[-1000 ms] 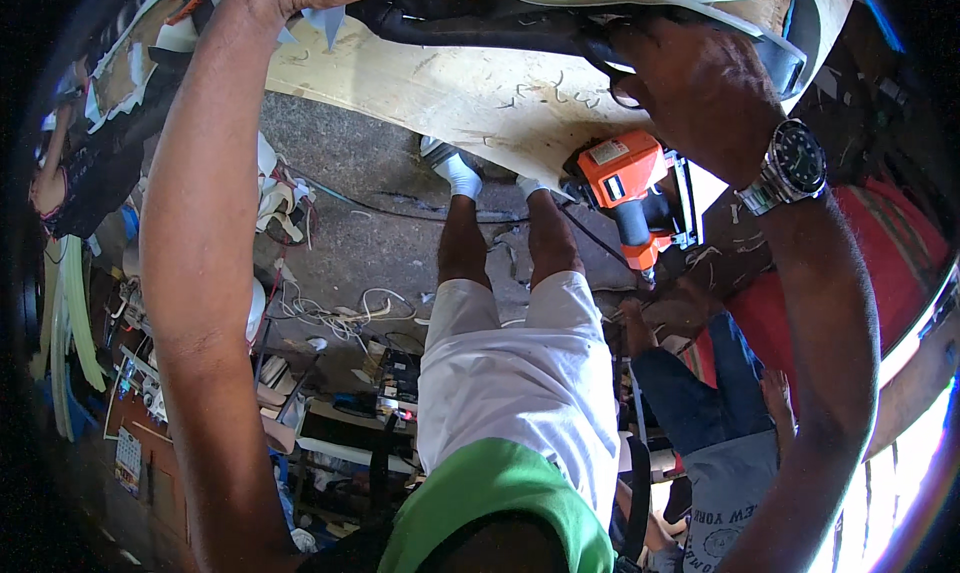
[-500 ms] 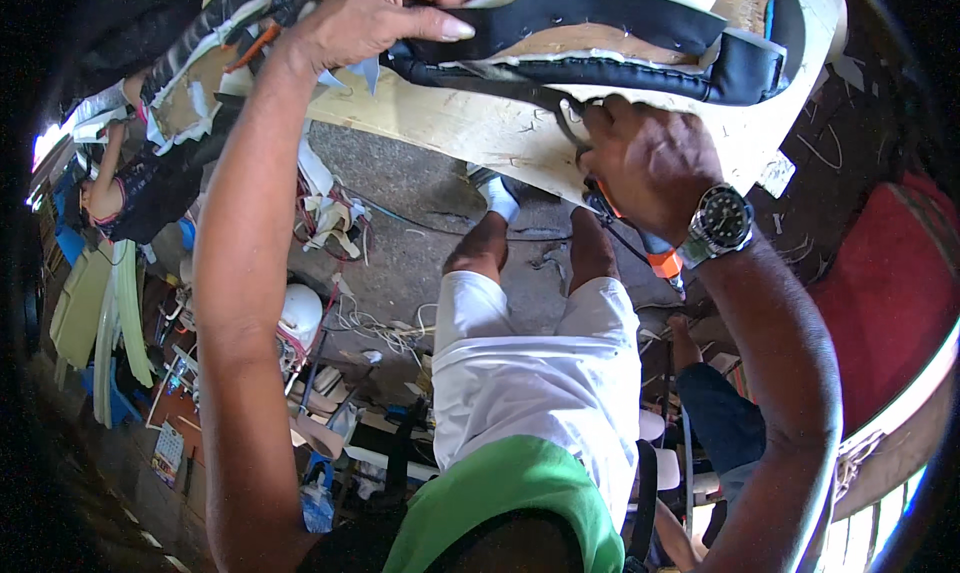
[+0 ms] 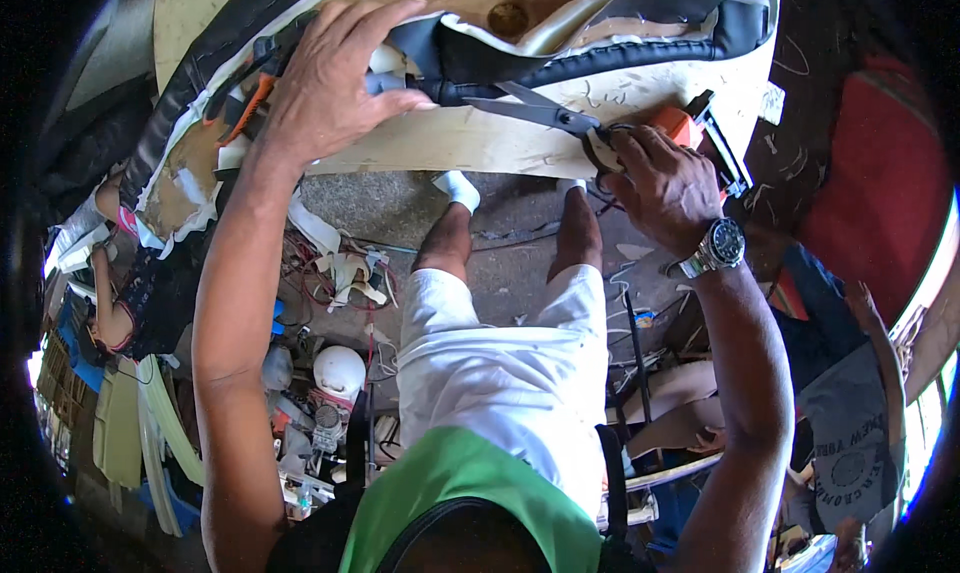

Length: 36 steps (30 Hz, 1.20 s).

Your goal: Upholstering a furniture piece with black vinyl/leather using a staple gun, screwdriver, and other tools.

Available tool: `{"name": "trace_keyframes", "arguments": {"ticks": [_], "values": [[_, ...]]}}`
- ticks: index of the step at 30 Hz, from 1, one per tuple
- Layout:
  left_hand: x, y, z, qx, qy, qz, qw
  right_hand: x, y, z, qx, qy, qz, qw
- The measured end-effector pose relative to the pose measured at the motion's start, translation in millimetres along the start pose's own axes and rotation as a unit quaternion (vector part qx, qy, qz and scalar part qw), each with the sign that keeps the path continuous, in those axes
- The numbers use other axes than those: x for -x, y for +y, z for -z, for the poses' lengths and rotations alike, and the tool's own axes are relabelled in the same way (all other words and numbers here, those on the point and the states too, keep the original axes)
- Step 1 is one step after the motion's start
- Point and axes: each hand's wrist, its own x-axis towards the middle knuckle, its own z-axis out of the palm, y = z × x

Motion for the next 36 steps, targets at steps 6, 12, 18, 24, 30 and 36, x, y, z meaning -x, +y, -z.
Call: {"name": "trace_keyframes", "arguments": {"ticks": [6,12,18,24,30,36], "values": [[-15.4,-13.7,11.4,0.049,0.017,-0.059,0.997,6.5,-37.8,-16.0,0.008,0.048,0.005,0.999],[-25.2,15.7,15.6,0.120,-0.084,0.009,0.989,21.8,-40.2,-14.2,0.017,0.071,-0.006,0.997],[-44.8,64.7,-2.6,0.014,-0.140,-0.014,0.990,33.1,-7.6,-26.1,-0.002,0.089,0.009,0.996],[-36.9,13.7,-14.0,0.302,-0.172,0.038,0.937,26.9,5.6,-51.7,0.024,0.154,0.030,0.987],[-4.4,-11.2,6.5,0.325,-0.159,0.081,0.929,-23.9,-14.4,-52.9,0.052,0.139,0.099,0.984],[-24.4,16.0,-13.4,0.473,-0.159,0.104,0.861,5.1,-0.5,-14.6,-0.039,0.011,0.055,0.998]]}}
